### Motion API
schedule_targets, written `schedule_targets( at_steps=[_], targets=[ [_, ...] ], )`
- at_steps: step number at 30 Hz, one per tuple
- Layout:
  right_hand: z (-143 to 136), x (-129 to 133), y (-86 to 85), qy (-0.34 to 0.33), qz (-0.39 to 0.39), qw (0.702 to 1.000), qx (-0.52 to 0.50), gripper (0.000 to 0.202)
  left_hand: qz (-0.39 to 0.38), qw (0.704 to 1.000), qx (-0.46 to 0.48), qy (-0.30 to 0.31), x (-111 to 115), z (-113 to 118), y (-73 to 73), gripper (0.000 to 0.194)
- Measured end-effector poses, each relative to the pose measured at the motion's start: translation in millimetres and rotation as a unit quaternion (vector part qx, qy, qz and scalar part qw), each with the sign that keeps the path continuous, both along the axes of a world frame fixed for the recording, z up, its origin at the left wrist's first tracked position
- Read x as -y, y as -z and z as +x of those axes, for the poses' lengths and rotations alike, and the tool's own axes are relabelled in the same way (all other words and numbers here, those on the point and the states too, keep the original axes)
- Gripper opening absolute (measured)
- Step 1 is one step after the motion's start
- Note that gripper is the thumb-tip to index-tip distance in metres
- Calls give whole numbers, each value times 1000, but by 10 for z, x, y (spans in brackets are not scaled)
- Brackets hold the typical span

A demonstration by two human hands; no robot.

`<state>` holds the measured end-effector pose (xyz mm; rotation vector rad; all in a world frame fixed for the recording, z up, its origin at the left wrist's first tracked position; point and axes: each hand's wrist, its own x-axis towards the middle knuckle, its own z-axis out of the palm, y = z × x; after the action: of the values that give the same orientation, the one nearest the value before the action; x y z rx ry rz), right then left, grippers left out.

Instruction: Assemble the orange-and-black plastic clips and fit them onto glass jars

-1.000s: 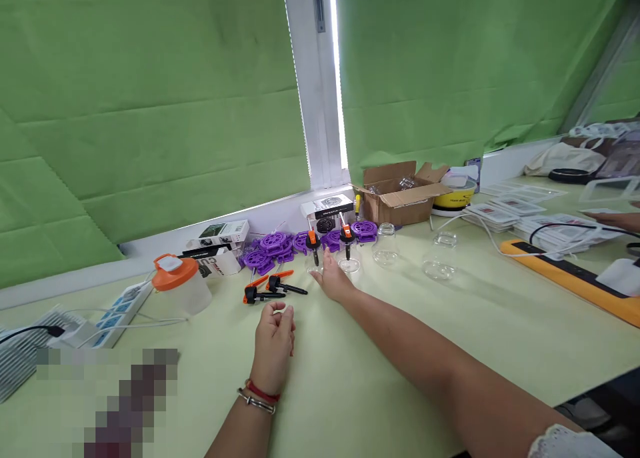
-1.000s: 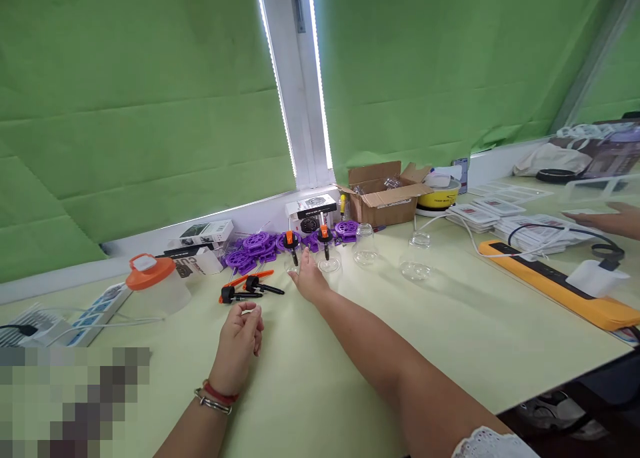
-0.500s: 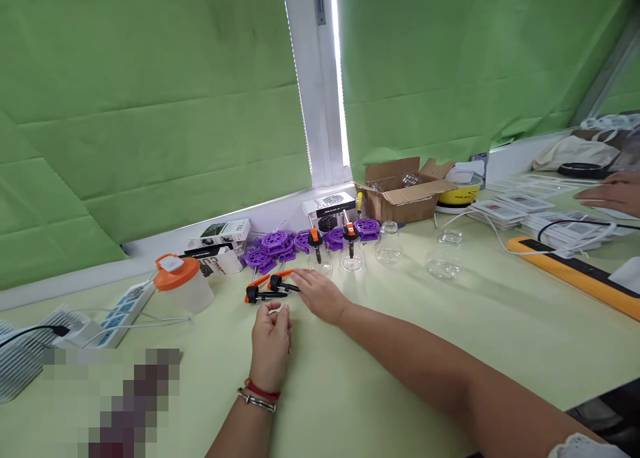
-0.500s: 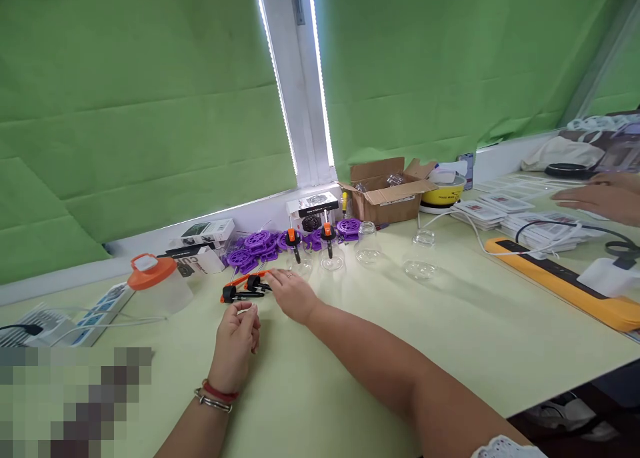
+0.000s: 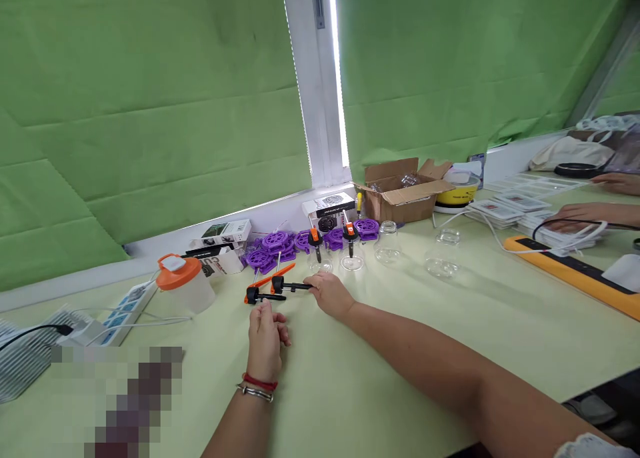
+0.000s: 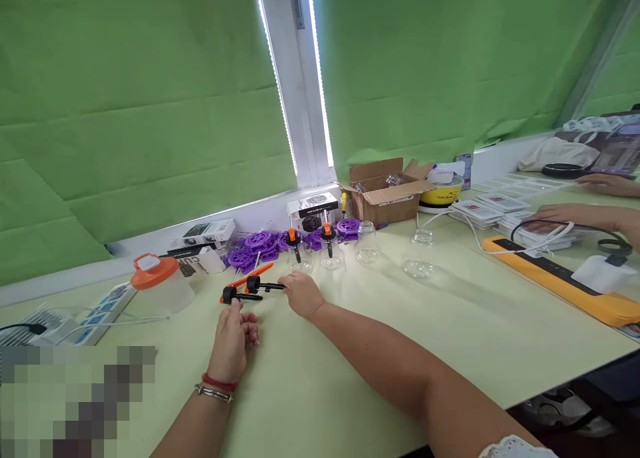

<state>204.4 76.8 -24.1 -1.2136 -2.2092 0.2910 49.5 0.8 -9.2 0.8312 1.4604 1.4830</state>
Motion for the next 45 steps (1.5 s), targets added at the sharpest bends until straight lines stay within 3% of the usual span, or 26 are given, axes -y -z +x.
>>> schedule_targets(
  at_steps=[3, 7, 10, 11, 13, 16, 18, 20, 22, 25, 28, 31, 34, 38, 41, 45],
  targets=[
    [108, 253, -29, -54, 34, 998, -26, 25, -3, 999, 14, 39, 12, -7, -26, 46],
    [302, 586, -11, -134, 79, 988, 5, 28, -1, 989, -22, 144, 57, 34, -31, 40],
    [601, 681, -80, -101, 120, 988, -8, 30, -4, 983, -33, 178, 103, 84, -42, 36],
    [748, 673, -123, -60, 147, 987, -19, 37, 0, 983, -35, 179, 113, 93, -48, 35],
    [1107, 605, -214, 103, 201, 972, -65, 57, 10, 984, -42, 170, 121, 93, -55, 35],
    [1708, 434, -273, 377, 216, 890, -140, 97, 16, 989, -45, 141, 99, 58, -44, 37],
    [2049, 323, -218, 514, 115, 828, -191, 118, 11, 991, -40, 125, 77, 36, -30, 39],
    [2288, 239, -101, 567, -37, 792, -223, 126, 4, 993, -34, 116, 62, 27, -22, 41],
    [2423, 183, 28, 550, -132, 800, -200, 121, -2, 994, -29, 109, 57, 31, -23, 44],
    [2490, 132, 145, 553, -164, 799, -170, 101, -7, 994, -28, 105, 65, 43, -31, 45],
    [2445, 128, 114, 563, -116, 786, -226, 93, -4, 994, -19, 109, 79, 47, -42, 44],
    [2248, 206, -19, 524, -15, 810, -263, 92, 0, 994, 1, 113, 94, 50, -58, 45],
    [1887, 346, -158, 431, 108, 867, -224, 88, 3, 994, 14, 113, 104, 56, -75, 47],
    [1402, 507, -228, 197, 166, 961, -99, 67, 10, 994, 23, 110, 98, 46, -74, 50],
    [1238, 562, -197, 106, 119, 985, -66, 63, 17, 993, 31, 109, 90, 29, -65, 51],
    [1236, 577, -160, 77, 60, 992, -75, 63, 26, 993, 37, 106, 98, 34, -76, 51]
  ],
)
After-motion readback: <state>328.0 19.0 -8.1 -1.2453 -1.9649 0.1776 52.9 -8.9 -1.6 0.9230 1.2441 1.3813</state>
